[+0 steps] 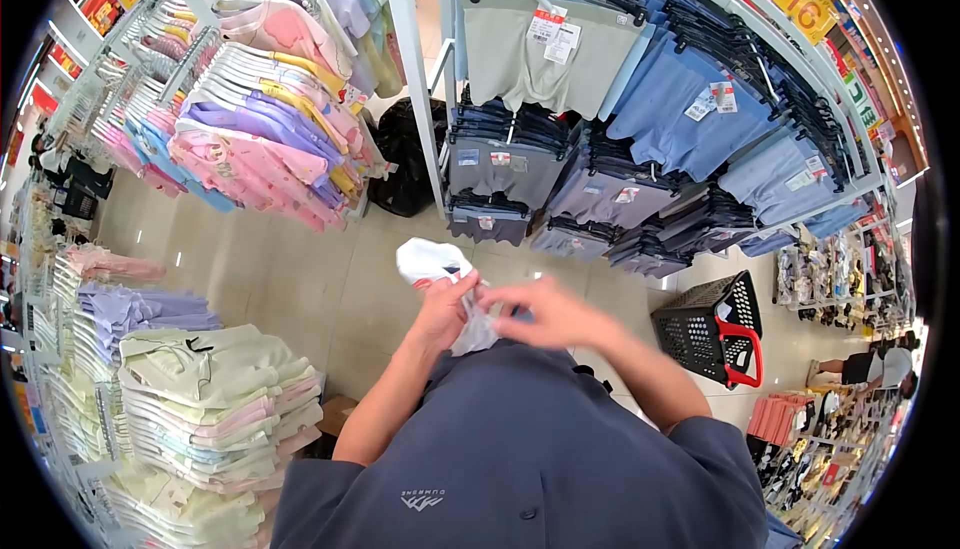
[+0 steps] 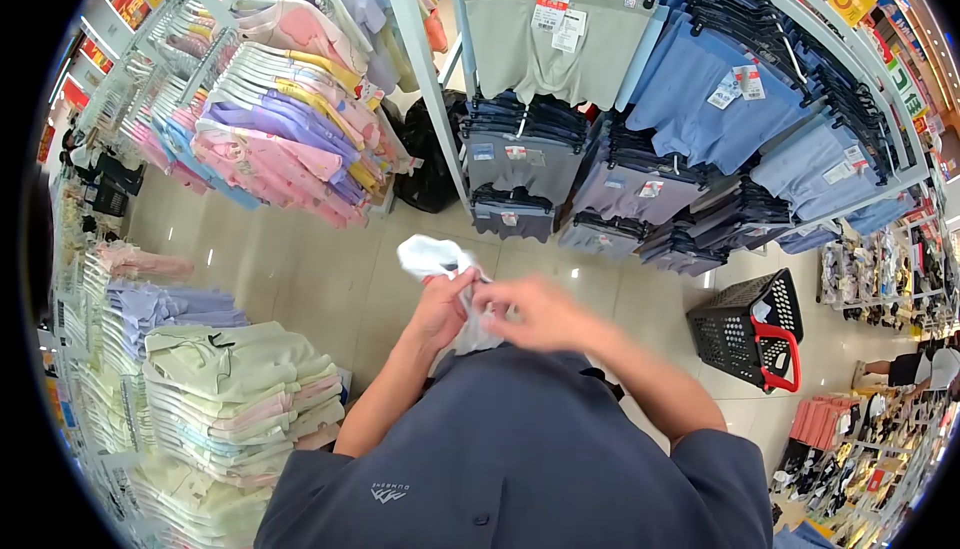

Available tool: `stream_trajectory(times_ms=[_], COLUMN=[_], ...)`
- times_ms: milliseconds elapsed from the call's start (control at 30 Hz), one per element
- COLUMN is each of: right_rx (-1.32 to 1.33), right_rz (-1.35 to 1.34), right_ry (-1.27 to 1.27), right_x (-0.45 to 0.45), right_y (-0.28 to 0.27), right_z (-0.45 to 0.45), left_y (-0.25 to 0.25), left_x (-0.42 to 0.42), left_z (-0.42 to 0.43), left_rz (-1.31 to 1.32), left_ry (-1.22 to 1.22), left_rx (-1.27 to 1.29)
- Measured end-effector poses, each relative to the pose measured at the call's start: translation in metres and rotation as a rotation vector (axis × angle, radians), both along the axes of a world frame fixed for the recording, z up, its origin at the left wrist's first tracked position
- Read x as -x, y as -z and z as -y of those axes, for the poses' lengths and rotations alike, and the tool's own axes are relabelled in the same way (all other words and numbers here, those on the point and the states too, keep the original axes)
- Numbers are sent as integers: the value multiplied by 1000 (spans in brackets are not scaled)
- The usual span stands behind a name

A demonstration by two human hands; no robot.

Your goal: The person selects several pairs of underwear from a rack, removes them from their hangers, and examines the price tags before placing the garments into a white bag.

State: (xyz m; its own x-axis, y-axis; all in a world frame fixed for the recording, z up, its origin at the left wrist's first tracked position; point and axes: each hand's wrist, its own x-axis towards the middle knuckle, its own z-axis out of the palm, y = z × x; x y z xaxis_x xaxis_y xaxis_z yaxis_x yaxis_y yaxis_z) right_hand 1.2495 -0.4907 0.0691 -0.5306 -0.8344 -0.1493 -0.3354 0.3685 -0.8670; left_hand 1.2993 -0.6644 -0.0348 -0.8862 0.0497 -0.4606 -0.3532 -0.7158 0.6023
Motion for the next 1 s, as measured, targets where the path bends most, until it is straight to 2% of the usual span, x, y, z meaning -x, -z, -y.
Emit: stream_trajectory(times_ms=[33, 100, 200, 233, 300, 367, 433, 467, 533, 767, 800, 833, 900, 933, 1000], right_rx=[45, 91, 191, 209, 275, 221, 180, 193, 126, -23, 5, 8, 171, 280, 287], right_rz=[-142, -449, -591, -731, -814, -830, -1051, -1045, -1278, -1260, -1376, -1370, -885, -859, -754], right_ry=[83, 233, 534, 575, 639, 674, 757, 746, 749, 741, 716, 717, 809, 774, 743], right_x=[18, 67, 144, 170, 207, 230, 258, 270, 294, 320, 323, 324, 323, 324, 320], right_y=[-7, -21, -47, -52, -70, -89, -96, -97, -99, -94, -93, -92, -90, -87, -92], right_z=[-3, -15, -39, -48, -60, -65, -68, -69, -67, -53, -51, -49, -48, -48, -56], left_y=[-1, -8, -25, -25, -16, -15, -26, -34, -42, -54, -55, -57, -59, -59, -62], left_x=[-3, -7, -13, -15, -17, -14, -5, 1, 14, 71, 78, 84, 94, 98, 104], left_z=[7, 28, 39, 47, 60, 69, 78, 81, 87, 101, 102, 101, 103, 104, 107], left_rz=[-5, -120, -138, -186, -241, -337, -380, -391, -399, -350, -347, -342, -331, -327, -311], left_ry=[3, 193, 160, 156, 127, -44, -56, -81, -122, -78, -81, -84, -91, -111, -132], left_rx=[-5, -20, -48, -85, -129, -89, -67, 4, 114, 190, 195, 214, 236, 250, 270])
